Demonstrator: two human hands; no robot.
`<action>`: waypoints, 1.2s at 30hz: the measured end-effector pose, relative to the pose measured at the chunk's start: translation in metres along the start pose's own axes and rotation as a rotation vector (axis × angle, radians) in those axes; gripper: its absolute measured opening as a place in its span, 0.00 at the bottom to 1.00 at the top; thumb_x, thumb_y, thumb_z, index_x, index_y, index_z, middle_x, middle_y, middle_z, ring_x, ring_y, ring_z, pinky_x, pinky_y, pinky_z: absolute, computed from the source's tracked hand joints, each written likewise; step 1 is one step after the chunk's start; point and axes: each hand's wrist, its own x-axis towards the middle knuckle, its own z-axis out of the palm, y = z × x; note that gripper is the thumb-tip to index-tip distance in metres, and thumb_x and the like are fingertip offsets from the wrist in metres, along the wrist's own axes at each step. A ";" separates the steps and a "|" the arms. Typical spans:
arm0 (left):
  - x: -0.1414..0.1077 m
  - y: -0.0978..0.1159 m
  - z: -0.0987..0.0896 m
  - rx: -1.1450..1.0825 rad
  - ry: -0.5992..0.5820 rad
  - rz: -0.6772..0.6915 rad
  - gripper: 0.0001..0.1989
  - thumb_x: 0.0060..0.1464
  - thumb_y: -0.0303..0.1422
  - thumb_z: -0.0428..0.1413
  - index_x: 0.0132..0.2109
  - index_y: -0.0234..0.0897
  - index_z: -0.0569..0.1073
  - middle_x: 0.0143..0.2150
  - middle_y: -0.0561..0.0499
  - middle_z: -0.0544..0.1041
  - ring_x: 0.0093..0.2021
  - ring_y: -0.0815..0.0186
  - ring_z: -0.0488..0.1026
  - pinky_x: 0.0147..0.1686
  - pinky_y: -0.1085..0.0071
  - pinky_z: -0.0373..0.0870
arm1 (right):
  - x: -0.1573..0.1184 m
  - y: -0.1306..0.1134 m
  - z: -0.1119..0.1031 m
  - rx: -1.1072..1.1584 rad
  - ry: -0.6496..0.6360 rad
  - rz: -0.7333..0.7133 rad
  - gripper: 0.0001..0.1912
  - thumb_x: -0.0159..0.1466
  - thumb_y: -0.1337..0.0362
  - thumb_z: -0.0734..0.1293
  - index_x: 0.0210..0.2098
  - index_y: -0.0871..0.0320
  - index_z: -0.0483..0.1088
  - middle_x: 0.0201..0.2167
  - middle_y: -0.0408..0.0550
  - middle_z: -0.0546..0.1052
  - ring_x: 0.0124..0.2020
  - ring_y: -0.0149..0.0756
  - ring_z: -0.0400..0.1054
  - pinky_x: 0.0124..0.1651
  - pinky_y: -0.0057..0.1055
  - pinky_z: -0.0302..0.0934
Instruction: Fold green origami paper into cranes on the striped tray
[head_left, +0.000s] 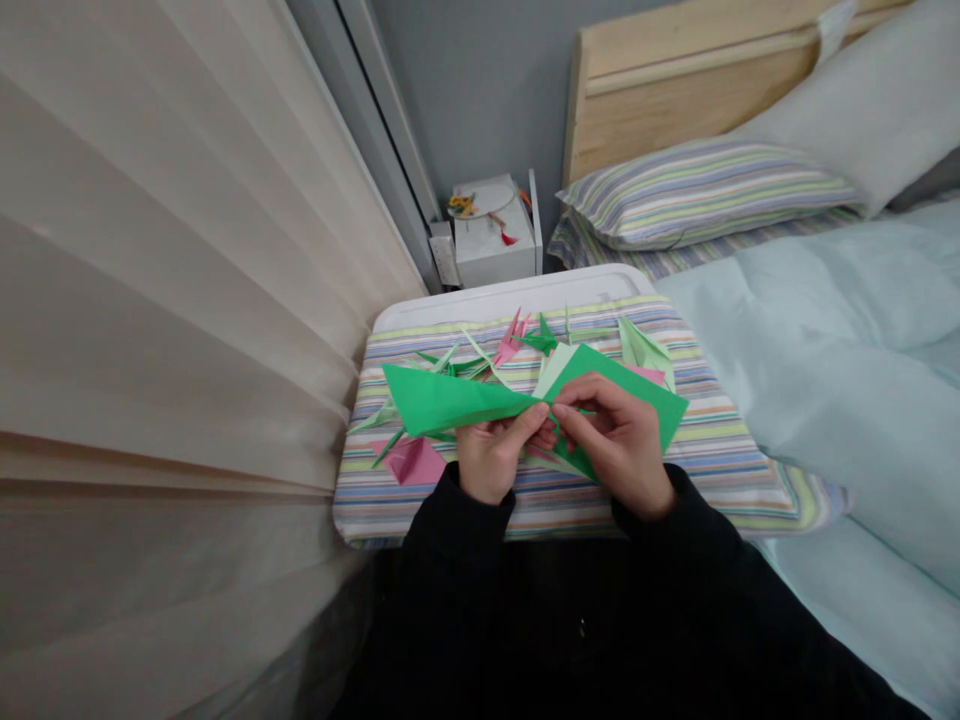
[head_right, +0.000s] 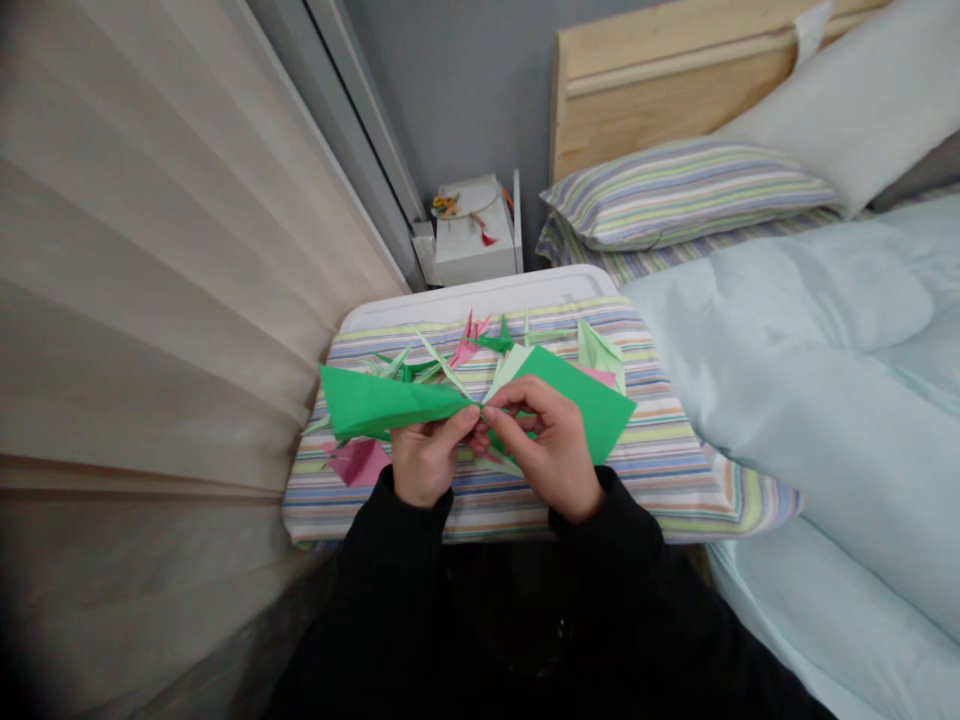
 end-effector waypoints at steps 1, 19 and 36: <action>0.000 -0.001 0.000 0.002 -0.019 -0.015 0.16 0.46 0.42 0.70 0.25 0.35 0.79 0.21 0.50 0.80 0.18 0.65 0.76 0.19 0.72 0.77 | 0.001 0.000 0.000 0.000 -0.008 0.010 0.04 0.66 0.64 0.72 0.35 0.56 0.75 0.33 0.45 0.74 0.26 0.28 0.67 0.23 0.25 0.65; 0.005 -0.006 0.001 0.009 0.161 0.119 0.19 0.51 0.47 0.67 0.29 0.33 0.78 0.22 0.50 0.80 0.17 0.67 0.76 0.17 0.74 0.75 | 0.005 -0.002 -0.002 -0.126 0.067 -0.039 0.04 0.68 0.64 0.69 0.36 0.54 0.71 0.30 0.42 0.72 0.27 0.30 0.68 0.25 0.27 0.62; 0.001 -0.006 0.000 0.056 0.003 0.015 0.21 0.54 0.49 0.65 0.28 0.33 0.79 0.24 0.47 0.81 0.19 0.65 0.78 0.20 0.71 0.77 | 0.015 -0.010 -0.017 -0.539 -0.060 -0.380 0.06 0.66 0.68 0.71 0.39 0.53 0.70 0.38 0.47 0.77 0.43 0.42 0.72 0.48 0.42 0.64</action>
